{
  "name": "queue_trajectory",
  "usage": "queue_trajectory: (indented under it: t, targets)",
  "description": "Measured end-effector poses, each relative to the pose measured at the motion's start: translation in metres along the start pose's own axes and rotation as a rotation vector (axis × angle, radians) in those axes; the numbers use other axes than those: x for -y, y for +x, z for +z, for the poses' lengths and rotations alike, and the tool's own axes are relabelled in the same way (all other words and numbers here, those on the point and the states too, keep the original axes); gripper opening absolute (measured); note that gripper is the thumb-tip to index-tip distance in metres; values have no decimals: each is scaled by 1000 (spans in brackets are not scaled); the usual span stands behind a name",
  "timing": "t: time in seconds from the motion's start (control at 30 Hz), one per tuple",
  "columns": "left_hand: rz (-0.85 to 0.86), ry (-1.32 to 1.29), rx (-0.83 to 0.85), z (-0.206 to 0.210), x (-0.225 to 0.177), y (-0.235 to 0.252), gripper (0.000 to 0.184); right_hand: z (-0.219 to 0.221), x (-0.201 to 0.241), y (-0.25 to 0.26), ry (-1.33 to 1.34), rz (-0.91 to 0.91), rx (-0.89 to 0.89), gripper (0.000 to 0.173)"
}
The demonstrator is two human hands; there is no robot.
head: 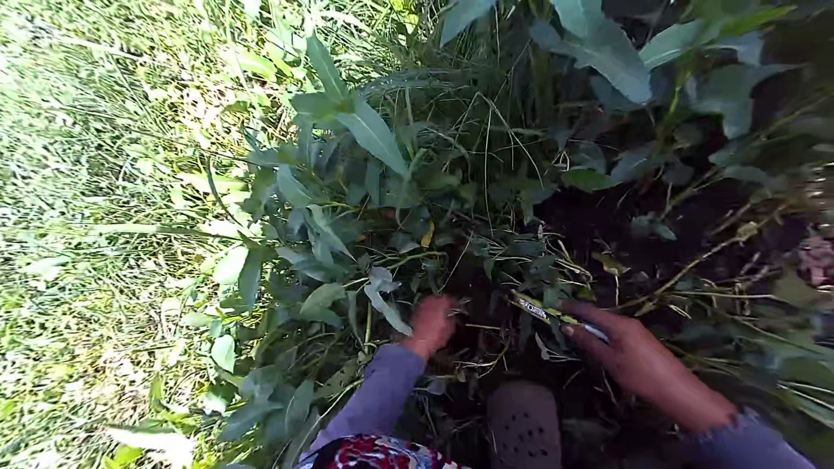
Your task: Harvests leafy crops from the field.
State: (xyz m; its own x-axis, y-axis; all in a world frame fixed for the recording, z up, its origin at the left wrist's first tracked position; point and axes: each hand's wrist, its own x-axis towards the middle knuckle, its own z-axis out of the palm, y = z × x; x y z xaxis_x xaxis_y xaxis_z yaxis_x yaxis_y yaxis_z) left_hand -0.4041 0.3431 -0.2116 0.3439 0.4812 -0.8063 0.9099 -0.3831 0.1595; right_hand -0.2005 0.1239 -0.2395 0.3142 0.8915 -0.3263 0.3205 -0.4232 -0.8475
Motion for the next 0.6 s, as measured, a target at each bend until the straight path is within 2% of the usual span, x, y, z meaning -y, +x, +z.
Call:
queue_trajectory:
  t: [0.2, 0.33, 0.4, 0.47, 0.53, 0.6]
  targets:
    - [20, -238, 32, -9, 25, 1, 31, -6, 1, -1, 8, 39, 7, 36]
    - [21, -310, 71, -18, 32, -1, 27, -7, -3, -2, 55, -31, 26, 34]
    - [37, -431, 4, -27, 42, -11, 24, -12, -2, -4, 60, -52, 112, 31]
    - [3, -520, -120, -46, 50, -26, 33, -18, -1, -6, 31, -61, 195, 31]
    - [-2, -483, -191, -66, 44, -30, 41, -21, 0, -8, 8, -58, 272, 34]
    - [79, -411, -198, -63, 36, -25, 36, -21, -1, -8, -2, -77, 305, 40]
